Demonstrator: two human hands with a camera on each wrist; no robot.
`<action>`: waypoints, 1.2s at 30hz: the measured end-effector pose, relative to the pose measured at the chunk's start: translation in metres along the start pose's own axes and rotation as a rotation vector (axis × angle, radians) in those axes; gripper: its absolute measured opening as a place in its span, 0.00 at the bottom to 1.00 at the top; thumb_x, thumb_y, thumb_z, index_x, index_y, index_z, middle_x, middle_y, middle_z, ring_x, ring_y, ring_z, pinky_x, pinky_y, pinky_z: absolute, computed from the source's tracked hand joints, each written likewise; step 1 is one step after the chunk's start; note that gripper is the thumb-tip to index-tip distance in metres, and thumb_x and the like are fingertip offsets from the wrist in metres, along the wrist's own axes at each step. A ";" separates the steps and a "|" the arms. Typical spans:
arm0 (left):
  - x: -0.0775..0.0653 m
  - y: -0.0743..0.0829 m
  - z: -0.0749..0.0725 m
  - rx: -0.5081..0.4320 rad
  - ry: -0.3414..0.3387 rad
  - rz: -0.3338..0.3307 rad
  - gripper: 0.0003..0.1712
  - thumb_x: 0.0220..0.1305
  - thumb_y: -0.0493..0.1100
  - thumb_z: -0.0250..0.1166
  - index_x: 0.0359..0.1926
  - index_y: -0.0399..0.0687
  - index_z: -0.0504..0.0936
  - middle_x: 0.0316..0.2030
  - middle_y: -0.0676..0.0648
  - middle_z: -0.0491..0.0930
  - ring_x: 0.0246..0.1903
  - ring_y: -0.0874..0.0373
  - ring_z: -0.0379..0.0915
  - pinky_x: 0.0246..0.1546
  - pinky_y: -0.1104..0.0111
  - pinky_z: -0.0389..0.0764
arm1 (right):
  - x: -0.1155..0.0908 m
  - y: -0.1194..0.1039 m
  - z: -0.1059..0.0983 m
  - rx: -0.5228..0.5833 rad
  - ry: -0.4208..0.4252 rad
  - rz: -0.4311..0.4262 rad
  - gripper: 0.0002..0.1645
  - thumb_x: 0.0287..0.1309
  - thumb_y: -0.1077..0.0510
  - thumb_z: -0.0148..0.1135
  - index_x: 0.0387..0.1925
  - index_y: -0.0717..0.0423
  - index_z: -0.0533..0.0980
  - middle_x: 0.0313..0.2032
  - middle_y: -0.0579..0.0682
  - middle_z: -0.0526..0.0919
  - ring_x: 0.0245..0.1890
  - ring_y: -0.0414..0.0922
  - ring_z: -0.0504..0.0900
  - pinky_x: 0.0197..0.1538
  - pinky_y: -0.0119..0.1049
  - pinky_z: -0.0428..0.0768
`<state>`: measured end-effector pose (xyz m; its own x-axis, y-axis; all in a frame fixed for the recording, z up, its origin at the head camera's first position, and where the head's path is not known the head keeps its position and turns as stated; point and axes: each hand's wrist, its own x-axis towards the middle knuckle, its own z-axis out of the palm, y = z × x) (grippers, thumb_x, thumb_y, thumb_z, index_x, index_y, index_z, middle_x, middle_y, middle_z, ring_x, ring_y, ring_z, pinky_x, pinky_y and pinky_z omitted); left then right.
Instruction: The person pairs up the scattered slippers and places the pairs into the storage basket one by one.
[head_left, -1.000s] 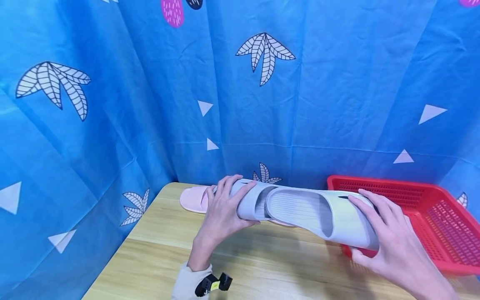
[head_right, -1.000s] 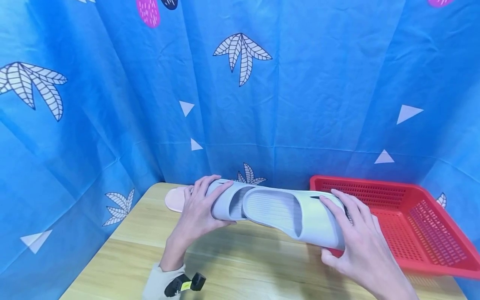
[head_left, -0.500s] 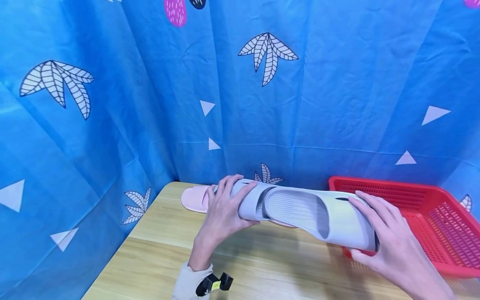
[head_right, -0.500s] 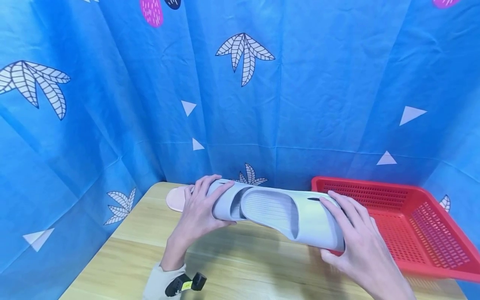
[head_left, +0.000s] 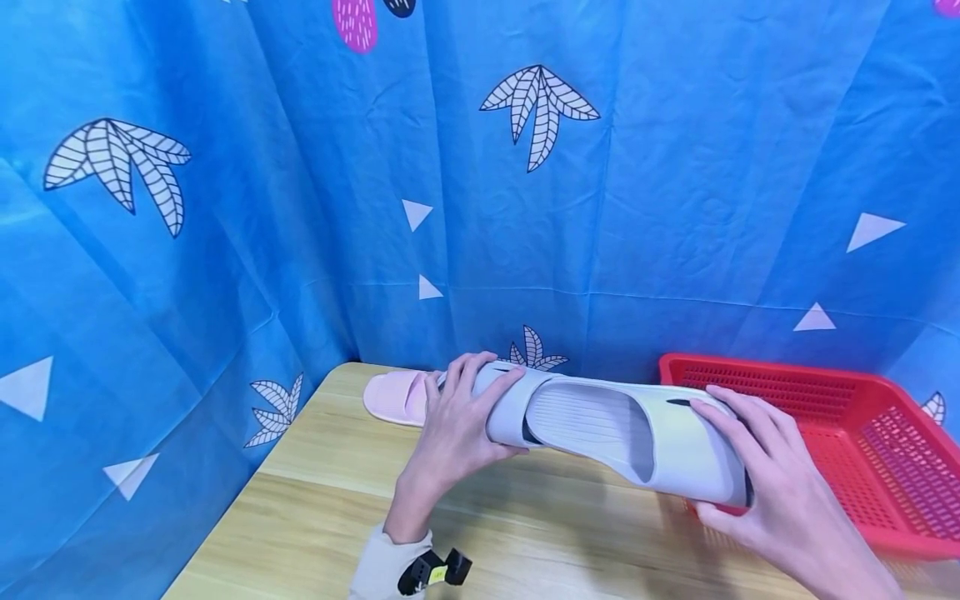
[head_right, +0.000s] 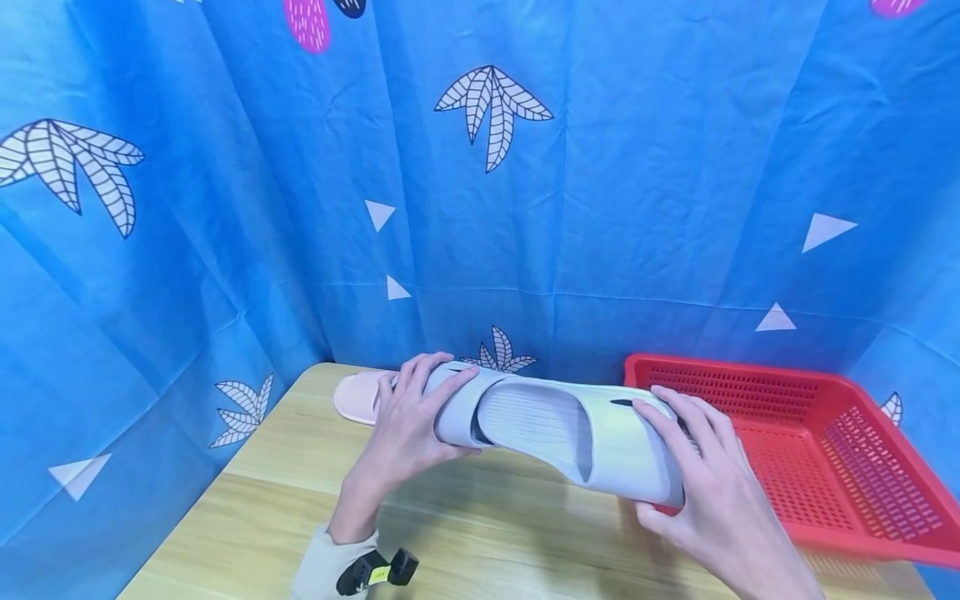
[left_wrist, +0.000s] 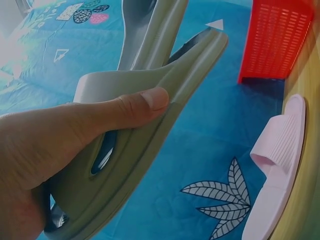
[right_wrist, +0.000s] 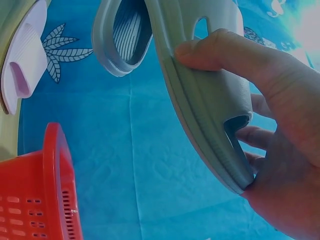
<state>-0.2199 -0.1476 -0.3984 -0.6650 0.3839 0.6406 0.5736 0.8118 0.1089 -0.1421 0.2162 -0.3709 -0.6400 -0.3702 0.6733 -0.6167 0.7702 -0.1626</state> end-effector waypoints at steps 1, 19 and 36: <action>0.000 0.000 0.000 0.004 0.000 0.001 0.58 0.34 0.71 0.84 0.70 0.71 0.73 0.67 0.45 0.67 0.66 0.45 0.59 0.54 0.38 0.63 | 0.000 0.000 0.000 0.002 0.002 -0.003 0.61 0.55 0.14 0.44 0.72 0.55 0.70 0.68 0.59 0.69 0.64 0.59 0.64 0.65 0.18 0.48; 0.001 0.007 0.010 0.053 -0.005 0.035 0.61 0.30 0.72 0.84 0.70 0.68 0.73 0.68 0.50 0.70 0.65 0.43 0.62 0.53 0.36 0.63 | 0.002 -0.006 0.006 0.037 -0.020 -0.023 0.55 0.60 0.19 0.45 0.73 0.54 0.69 0.69 0.58 0.69 0.64 0.56 0.66 0.66 0.17 0.51; 0.000 0.007 0.011 0.047 0.003 0.053 0.60 0.29 0.71 0.85 0.69 0.66 0.74 0.67 0.54 0.73 0.65 0.44 0.63 0.53 0.35 0.64 | 0.001 -0.002 0.016 -0.001 -0.055 0.023 0.71 0.15 0.54 0.91 0.72 0.51 0.69 0.71 0.54 0.67 0.64 0.52 0.66 0.59 0.23 0.61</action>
<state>-0.2213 -0.1370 -0.4057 -0.6327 0.4257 0.6469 0.5852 0.8100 0.0393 -0.1484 0.2058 -0.3818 -0.6784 -0.3803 0.6286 -0.6009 0.7795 -0.1770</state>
